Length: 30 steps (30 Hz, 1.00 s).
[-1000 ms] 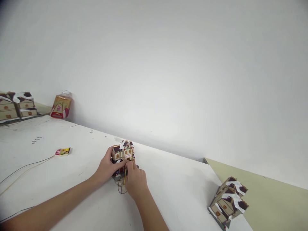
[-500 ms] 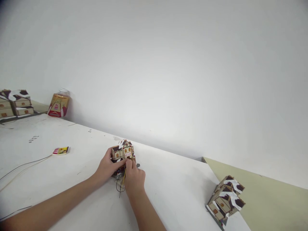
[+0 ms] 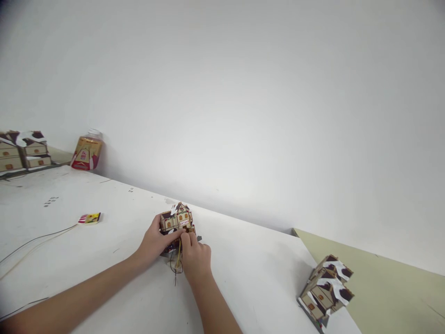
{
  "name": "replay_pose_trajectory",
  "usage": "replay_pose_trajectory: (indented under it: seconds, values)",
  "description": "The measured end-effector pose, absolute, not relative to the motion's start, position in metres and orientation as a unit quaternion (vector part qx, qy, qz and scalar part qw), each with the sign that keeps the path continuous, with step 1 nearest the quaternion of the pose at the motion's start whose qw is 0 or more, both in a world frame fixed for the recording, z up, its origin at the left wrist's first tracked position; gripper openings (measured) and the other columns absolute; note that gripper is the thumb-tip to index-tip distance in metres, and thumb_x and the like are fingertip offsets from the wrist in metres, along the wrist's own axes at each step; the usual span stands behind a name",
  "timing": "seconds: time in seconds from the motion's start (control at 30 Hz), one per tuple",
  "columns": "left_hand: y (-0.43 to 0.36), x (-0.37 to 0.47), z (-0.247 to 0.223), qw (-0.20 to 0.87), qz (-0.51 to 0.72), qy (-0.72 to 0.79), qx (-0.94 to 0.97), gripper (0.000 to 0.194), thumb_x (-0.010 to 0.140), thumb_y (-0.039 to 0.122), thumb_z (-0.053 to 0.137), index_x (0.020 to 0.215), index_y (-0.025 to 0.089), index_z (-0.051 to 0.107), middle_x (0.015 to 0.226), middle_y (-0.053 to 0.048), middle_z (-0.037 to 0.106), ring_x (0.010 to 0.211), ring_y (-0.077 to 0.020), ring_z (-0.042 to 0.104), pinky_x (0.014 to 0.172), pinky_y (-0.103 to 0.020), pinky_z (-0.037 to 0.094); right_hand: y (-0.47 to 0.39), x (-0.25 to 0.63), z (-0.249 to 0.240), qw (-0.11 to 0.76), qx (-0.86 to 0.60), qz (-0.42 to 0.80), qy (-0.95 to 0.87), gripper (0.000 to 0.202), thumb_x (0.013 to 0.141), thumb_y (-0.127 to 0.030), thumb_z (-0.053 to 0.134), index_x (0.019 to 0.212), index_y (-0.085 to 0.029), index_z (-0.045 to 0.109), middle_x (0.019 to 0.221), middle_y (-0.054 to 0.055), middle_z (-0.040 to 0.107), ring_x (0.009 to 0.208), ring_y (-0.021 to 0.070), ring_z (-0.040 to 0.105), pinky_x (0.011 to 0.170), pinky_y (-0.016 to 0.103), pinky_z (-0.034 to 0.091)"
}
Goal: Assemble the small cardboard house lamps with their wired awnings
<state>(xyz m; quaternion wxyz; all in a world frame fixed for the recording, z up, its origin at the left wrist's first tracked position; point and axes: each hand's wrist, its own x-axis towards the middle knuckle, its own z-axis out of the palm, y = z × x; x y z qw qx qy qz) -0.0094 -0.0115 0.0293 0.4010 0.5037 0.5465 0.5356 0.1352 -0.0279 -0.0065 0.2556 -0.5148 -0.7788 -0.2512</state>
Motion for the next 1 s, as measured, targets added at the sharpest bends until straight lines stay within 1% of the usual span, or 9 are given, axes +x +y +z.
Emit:
replay_pose_trajectory:
  seconds: [0.17,0.33,0.47,0.6,0.77,0.9,1.0]
  values:
    - [-0.011,-0.011,0.029,0.396,0.537,0.553,0.500,0.069,0.059,0.045,0.075,0.118,0.024,0.046,0.107,-0.005,0.065,0.097,-0.0232,0.063,0.085,-0.036,0.051,-0.027,0.138,-0.004,0.323,-0.454,-0.298,-0.775,0.019,0.086,-0.012,0.043,0.097,-0.021,0.055,0.079,0.000,0.066,0.044,0.0084,0.050,0.043,0.025,0.023]
    - [-0.009,-0.011,0.029,0.399,0.554,0.548,0.483,0.070,0.056,0.046,0.077,0.115,0.022,0.049,0.104,-0.006,0.066,0.095,-0.0241,0.064,0.084,-0.038,0.051,-0.030,0.139,0.005,0.359,-0.428,-0.287,-0.778,0.023,0.086,-0.012,0.039,0.100,-0.020,0.056,0.087,0.001,0.067,0.049,0.0080,0.053,0.043,0.025,0.027]
    - [-0.008,-0.013,0.029,0.422,0.579,0.529,0.454,0.073,0.052,0.044,0.080,0.114,0.020,0.051,0.103,-0.008,0.067,0.094,-0.0248,0.064,0.083,-0.038,0.052,-0.031,0.140,0.011,0.388,-0.419,-0.285,-0.769,0.026,0.083,-0.008,0.039,0.099,-0.020,0.056,0.091,0.001,0.067,0.050,0.0074,0.053,0.043,0.025,0.027]
    - [-0.006,-0.015,0.029,0.439,0.577,0.528,0.442,0.073,0.052,0.045,0.081,0.113,0.020,0.050,0.103,-0.009,0.066,0.094,-0.0252,0.064,0.083,-0.039,0.053,-0.033,0.142,0.017,0.388,-0.408,-0.289,-0.774,0.021,0.083,-0.008,0.042,0.092,-0.020,0.057,0.082,0.000,0.066,0.048,0.0080,0.051,0.043,0.025,0.028]
    - [-0.003,-0.017,0.026,0.423,0.574,0.536,0.452,0.073,0.055,0.048,0.079,0.115,0.021,0.048,0.106,-0.008,0.066,0.097,-0.0253,0.064,0.084,-0.040,0.052,-0.034,0.145,0.019,0.389,-0.401,-0.283,-0.779,0.017,0.086,-0.010,0.045,0.084,-0.021,0.058,0.070,-0.001,0.062,0.052,0.0096,0.053,0.047,0.024,0.029]
    - [-0.001,-0.019,0.026,0.402,0.587,0.534,0.457,0.074,0.056,0.047,0.079,0.117,0.022,0.047,0.108,-0.009,0.065,0.099,-0.0254,0.063,0.085,-0.040,0.052,-0.032,0.150,0.015,0.404,-0.388,-0.262,-0.786,0.017,0.086,-0.008,0.048,0.082,-0.021,0.060,0.073,-0.001,0.063,0.055,0.0087,0.053,0.050,0.023,0.031]
    - [0.000,-0.021,0.028,0.388,0.597,0.541,0.447,0.074,0.055,0.045,0.080,0.118,0.024,0.047,0.108,-0.007,0.064,0.097,-0.0246,0.064,0.084,-0.039,0.052,-0.031,0.153,0.013,0.420,-0.381,-0.204,-0.798,0.018,0.088,-0.011,0.050,0.082,-0.022,0.063,0.077,0.000,0.064,0.058,0.0086,0.053,0.054,0.022,0.034]
